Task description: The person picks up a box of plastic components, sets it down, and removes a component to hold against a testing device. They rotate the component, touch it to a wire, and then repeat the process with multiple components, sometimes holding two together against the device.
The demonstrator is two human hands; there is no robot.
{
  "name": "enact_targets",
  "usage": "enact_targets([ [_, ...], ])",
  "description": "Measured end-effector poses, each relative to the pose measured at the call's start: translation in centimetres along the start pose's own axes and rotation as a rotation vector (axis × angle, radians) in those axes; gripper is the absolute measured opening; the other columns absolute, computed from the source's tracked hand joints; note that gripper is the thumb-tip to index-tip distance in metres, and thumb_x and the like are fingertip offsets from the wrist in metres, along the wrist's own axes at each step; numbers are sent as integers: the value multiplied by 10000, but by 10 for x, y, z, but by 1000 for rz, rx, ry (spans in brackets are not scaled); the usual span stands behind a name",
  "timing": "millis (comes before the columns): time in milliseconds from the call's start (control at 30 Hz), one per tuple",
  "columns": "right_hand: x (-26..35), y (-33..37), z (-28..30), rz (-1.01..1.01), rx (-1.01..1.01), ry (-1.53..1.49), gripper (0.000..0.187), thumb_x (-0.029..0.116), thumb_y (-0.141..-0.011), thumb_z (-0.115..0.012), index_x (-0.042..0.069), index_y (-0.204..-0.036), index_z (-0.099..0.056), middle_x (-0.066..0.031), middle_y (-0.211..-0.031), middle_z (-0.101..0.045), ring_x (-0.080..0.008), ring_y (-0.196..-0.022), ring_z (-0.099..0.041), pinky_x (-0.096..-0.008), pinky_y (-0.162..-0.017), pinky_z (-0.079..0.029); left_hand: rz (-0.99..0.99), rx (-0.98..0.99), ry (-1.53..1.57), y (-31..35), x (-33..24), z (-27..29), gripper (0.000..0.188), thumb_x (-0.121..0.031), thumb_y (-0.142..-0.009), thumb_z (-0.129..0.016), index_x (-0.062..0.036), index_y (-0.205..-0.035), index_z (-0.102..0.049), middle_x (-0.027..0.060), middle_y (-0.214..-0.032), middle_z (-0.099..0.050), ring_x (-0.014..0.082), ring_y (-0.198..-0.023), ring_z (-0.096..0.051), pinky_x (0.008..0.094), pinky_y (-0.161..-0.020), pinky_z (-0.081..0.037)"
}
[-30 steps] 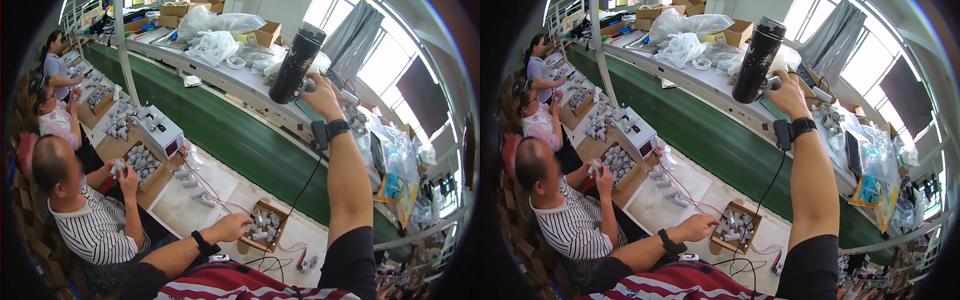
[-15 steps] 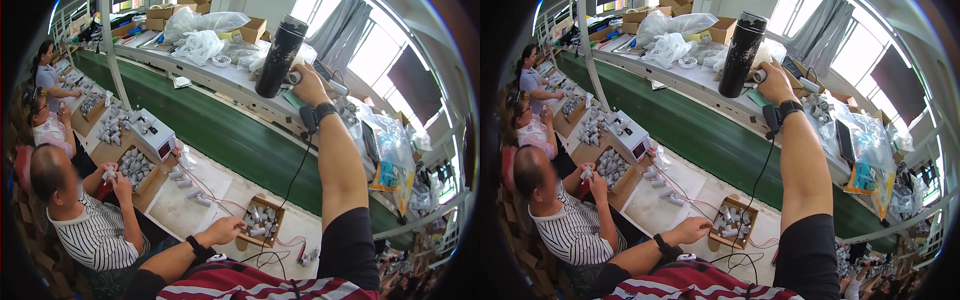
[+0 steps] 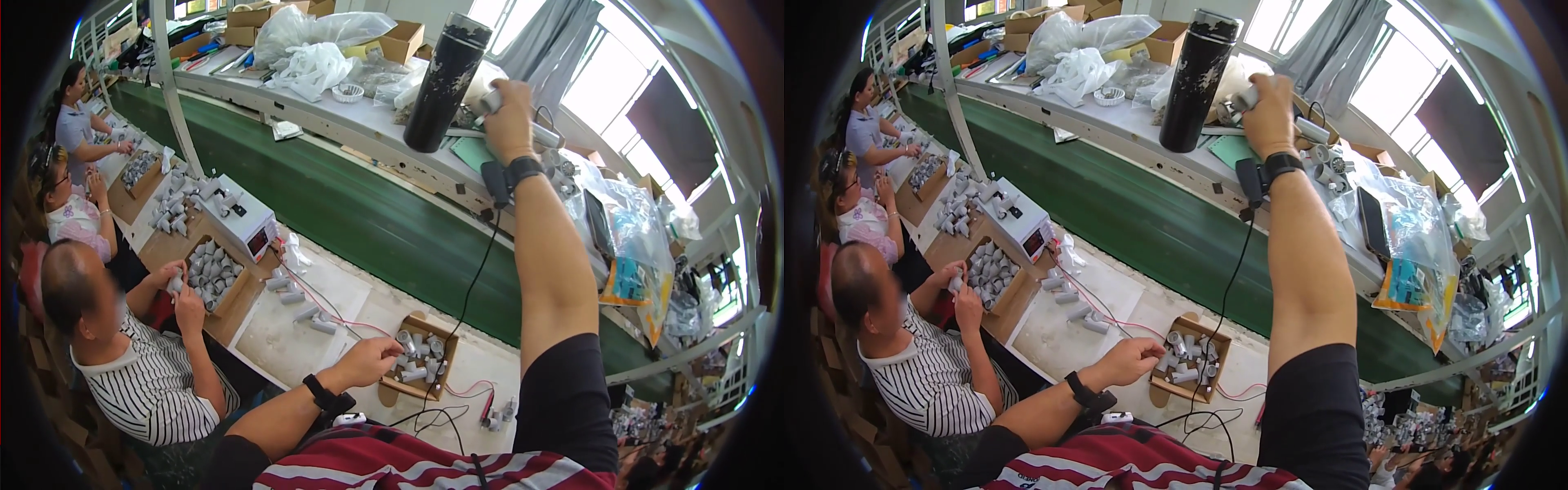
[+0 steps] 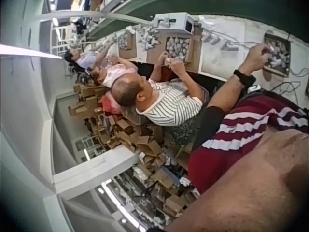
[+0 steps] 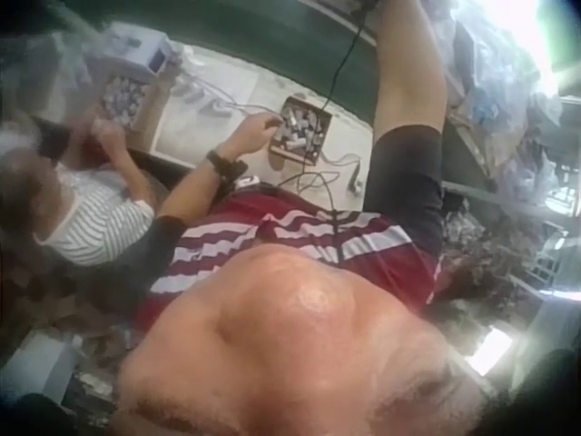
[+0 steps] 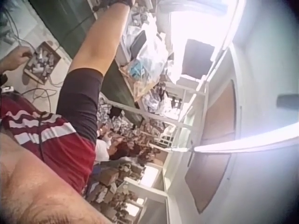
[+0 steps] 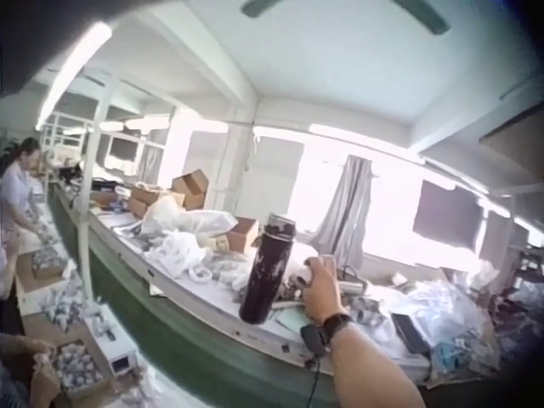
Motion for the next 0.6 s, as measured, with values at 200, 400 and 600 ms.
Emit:
enact_targets([
  [200,47,49,87,-158,-223,22,482,130,-779,-871,46,-1193,-639,-156,-1172,-665,-322,-1073,-647,-453,-936,-518,-114,-95,-124,-25,23,22,210,-113,-924,-589,-25,-1076,-705,190,-1012,-717,350,-970,-692,419,-865,-548],
  [400,100,250,131,-323,146,-325,514,11,-784,-850,64,-1231,-603,-40,-1035,-659,-134,-920,-640,-283,-814,-533,171,-73,-194,-35,72,33,392,-90,-881,-666,-8,-1264,-647,170,-1179,-688,299,-1130,-667,387,-991,-534],
  [600,110,495,81,-1319,507,-660,518,19,-788,-833,98,-1227,-568,-39,-1004,-625,-127,-867,-618,-269,-749,-536,-88,72,-480,-43,99,-26,730,-220,-814,-745,-82,-1482,-482,256,-1506,-458,402,-1362,-495,468,-1148,-418],
])
Point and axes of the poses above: each hand's wrist, its own y-axis away from the middle knuckle, its own z-axis out of the back of the hand, x = y × z, the point moved 2 cm from there along -y, towards the middle knuckle
